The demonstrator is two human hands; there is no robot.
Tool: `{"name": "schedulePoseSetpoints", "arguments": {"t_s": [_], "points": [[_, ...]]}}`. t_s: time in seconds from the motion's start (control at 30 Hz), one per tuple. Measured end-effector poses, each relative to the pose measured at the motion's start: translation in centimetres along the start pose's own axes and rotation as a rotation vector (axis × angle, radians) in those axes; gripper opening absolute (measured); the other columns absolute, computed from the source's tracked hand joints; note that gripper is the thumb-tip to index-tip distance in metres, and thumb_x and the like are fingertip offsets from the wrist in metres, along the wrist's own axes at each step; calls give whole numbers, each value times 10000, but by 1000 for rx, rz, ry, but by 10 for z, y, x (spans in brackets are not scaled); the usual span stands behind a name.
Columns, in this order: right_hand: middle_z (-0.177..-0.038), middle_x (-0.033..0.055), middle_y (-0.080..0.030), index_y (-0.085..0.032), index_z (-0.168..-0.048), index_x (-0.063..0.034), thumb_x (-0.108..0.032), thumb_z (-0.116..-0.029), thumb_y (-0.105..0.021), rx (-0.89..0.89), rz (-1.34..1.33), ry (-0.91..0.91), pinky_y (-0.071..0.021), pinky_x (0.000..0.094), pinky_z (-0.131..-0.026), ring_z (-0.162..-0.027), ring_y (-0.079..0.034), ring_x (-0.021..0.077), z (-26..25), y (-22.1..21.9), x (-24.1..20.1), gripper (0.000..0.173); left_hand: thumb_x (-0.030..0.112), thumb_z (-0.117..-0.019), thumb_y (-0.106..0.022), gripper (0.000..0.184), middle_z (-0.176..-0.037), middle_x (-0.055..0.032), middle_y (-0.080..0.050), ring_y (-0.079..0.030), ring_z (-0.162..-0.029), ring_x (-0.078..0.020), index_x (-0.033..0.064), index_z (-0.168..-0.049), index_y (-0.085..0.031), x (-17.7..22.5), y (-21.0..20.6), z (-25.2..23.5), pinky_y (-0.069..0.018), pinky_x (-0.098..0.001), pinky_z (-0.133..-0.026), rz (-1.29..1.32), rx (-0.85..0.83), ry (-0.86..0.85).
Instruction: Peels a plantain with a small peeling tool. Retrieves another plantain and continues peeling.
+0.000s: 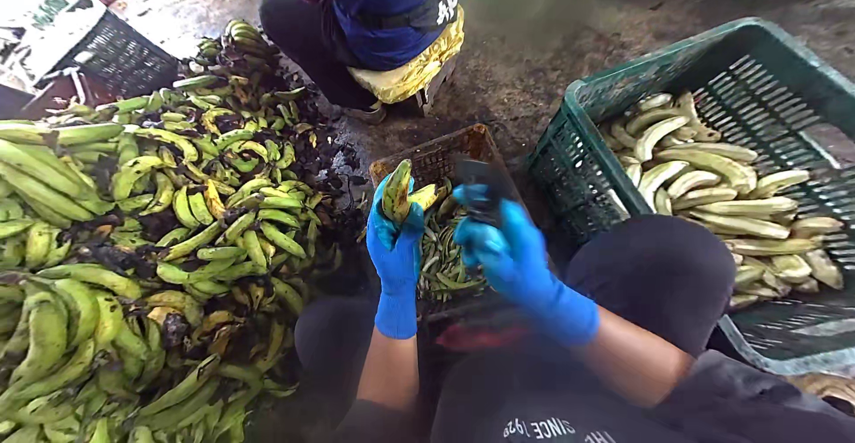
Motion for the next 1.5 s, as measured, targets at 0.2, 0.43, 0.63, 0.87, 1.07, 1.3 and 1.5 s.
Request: {"name": "schedulePoseSetpoints", "arguments": {"t_s": [0.2, 0.43, 0.63, 0.87, 1.07, 1.3, 1.5], "points": [[-826, 23, -686, -594, -1278, -59, -302, -1100, -365, -432, -143, -643, -547, 258, -543, -606, -634, 100, 9, -11, 46, 378, 125, -916, -680, 476, -1211, -121, -696, -709, -1035, -247, 116, -1369, -537, 7, 18, -22, -610, -395, -851, 420, -171, 354], [-1229, 60, -692, -575, -1461, -188, -626, -1045, -310, -107, 523, 512, -514, 461, -922, -1092, -639, 193, -123, 83, -65, 660, 454, -1053, -406, 416, -896, -48, -712, -693, -695, -135, 146, -1140, -672, 33, -30, -87, -600, -271, -591, 567, -354, 475], [-1082, 108, -735, -684, -1350, -298, -664, -1006, -387, 62, 797, 523, -476, 556, -836, -977, -687, 263, -112, 50, -33, 583, 420, -1069, -398, 396, -923, -64, -689, -675, -712, -150, 203, -1364, -548, -12, -35, -93, -587, -299, -616, 505, -228, 520], [-1115, 99, -722, -715, -1292, -267, -537, -980, -563, 143, 781, 547, -465, 547, -828, -1001, -672, 270, -113, 51, -32, 440, 384, -1076, -373, 422, -982, -86, -708, -671, -680, -135, 199, -1425, -523, -4, -49, -77, -580, -263, -577, 458, -349, 456], [-1221, 180, -662, -623, -1405, -141, -578, -1007, -509, 468, 764, 549, -469, 544, -894, -1071, -626, 308, -141, 90, -49, 601, 351, -965, -683, 531, -1042, -139, -711, -733, -739, -232, 186, -1428, -482, -15, -39, -67, -628, -342, -579, 692, -243, 561], [-1084, 27, -730, -686, -1344, -305, -672, -996, -432, -101, 579, 403, -487, 478, -808, -980, -663, 175, -101, 19, -28, 565, 485, -989, -606, 590, -1139, -34, -688, -671, -881, -99, 250, -1489, -399, 14, -18, -95, -566, -232, -734, 468, -215, 85], [-1153, 195, -679, -647, -1392, -247, -594, -1000, -522, 437, 877, 470, -451, 587, -865, -1013, -651, 354, -147, 89, -36, 539, 403, -1025, -543, 529, -1028, -129, -719, -706, -766, -172, 180, -1490, -426, -24, -68, -52, -597, -274, -669, 584, -634, 685]]}}
Point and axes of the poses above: each hand's wrist, its own z-axis away from the middle knuckle, its own y-axis out of the back of the hand, x = y × z, the point moved 8 cm from there along -z, towards the middle knuckle
